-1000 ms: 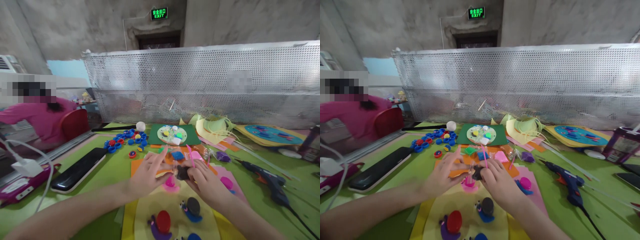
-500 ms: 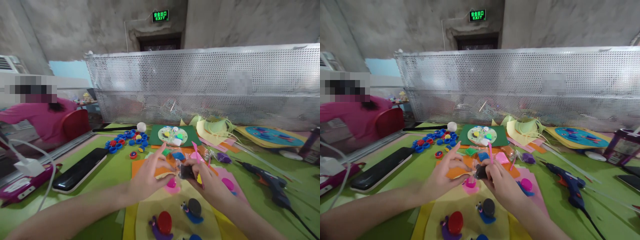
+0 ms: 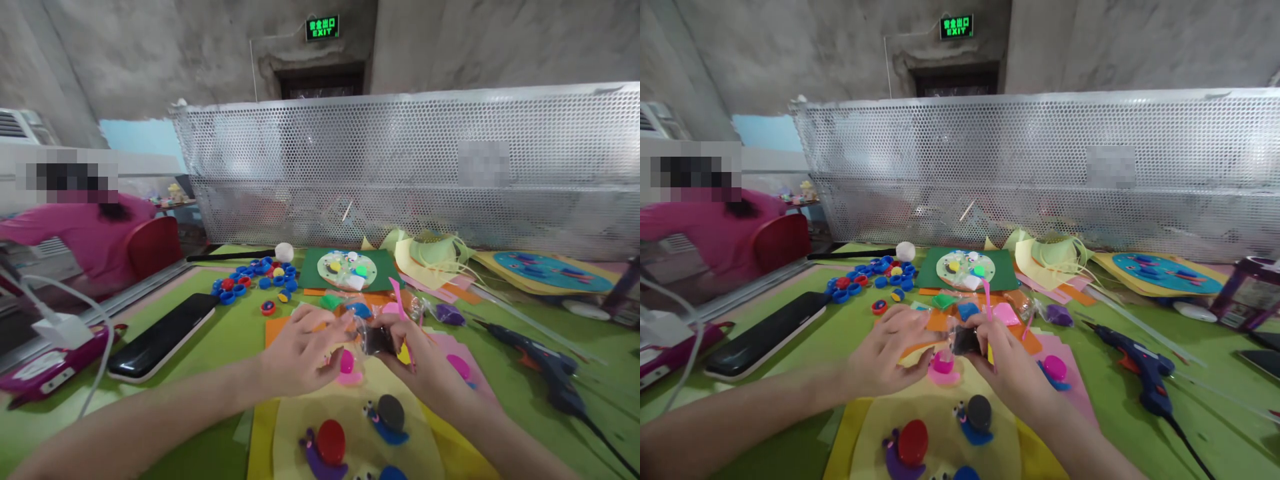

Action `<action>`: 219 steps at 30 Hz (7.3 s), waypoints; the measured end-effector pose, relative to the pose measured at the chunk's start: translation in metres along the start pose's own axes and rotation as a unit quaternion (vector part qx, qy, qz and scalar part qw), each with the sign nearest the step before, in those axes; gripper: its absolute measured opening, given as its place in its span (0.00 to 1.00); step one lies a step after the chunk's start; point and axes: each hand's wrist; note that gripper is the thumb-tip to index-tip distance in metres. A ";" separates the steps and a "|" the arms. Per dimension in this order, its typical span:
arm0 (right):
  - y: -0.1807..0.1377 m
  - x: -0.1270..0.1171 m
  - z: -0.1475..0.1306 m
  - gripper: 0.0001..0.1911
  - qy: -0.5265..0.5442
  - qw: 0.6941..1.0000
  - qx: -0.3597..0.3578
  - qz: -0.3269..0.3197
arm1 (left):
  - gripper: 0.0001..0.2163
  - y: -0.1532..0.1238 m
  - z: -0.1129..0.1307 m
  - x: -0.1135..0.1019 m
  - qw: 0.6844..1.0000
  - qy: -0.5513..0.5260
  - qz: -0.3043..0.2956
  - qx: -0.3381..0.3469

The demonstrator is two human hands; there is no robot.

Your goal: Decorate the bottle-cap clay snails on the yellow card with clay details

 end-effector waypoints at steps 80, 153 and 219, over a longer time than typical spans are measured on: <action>-0.008 -0.010 0.072 0.09 -0.139 0.966 0.204 -0.081 | 0.14 0.019 0.013 0.000 0.619 -0.665 -0.017 -0.417; 0.002 -0.007 -0.036 0.11 0.048 0.986 0.148 -0.052 | 0.39 0.007 0.046 -0.006 0.748 -0.611 -0.026 -0.258; 0.006 -0.034 -0.046 0.25 0.101 0.948 0.244 -0.175 | 0.42 -0.008 0.062 -0.001 0.793 -0.552 -0.156 -0.205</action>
Point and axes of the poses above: each hand's wrist, its own y-axis towards the middle knuckle, its own x-axis out of the palm, z = x × y, and after that the axes turned 10 degrees about -z, right-handed
